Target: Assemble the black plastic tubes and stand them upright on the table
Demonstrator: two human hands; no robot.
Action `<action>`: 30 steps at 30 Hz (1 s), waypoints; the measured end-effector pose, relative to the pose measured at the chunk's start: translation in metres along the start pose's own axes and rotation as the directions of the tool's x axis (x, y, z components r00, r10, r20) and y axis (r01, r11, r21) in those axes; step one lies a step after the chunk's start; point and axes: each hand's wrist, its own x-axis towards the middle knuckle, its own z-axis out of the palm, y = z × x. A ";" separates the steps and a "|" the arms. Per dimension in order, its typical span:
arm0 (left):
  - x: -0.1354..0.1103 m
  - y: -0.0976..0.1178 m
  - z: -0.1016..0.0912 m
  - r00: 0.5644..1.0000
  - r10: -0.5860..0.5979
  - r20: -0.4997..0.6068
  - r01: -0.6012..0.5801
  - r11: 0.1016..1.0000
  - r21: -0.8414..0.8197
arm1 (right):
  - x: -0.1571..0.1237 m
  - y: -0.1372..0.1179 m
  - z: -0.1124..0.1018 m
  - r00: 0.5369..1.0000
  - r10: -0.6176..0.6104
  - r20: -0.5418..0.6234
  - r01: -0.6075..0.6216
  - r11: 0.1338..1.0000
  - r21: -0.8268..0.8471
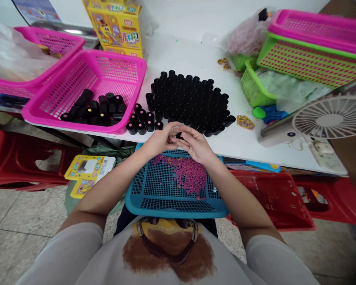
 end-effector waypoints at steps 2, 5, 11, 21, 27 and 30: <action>0.000 0.000 0.000 1.000 -0.005 -0.005 0.005 1.000 0.021 | 0.000 0.000 0.000 1.000 -0.004 0.000 0.004 1.000 0.026; 0.000 0.000 0.000 1.000 -0.004 -0.010 0.004 0.999 0.033 | 0.000 0.001 0.003 1.000 -0.008 -0.013 0.009 0.999 0.044; -0.001 0.000 0.000 1.000 -0.015 -0.004 0.015 0.999 0.047 | 0.000 -0.001 0.007 0.998 0.034 -0.057 -0.033 0.999 0.009; 0.000 -0.001 0.002 1.000 -0.008 -0.016 0.009 0.999 0.033 | 0.004 -0.006 0.000 0.998 0.061 0.005 -0.061 0.990 0.127; -0.001 -0.003 0.003 1.000 0.001 -0.015 -0.001 1.000 0.000 | 0.003 -0.001 0.001 0.998 0.051 -0.030 -0.048 0.993 0.105; -0.001 -0.005 0.003 1.000 0.006 -0.016 -0.007 1.000 -0.007 | 0.001 0.001 0.003 0.999 0.021 -0.031 -0.018 0.993 0.114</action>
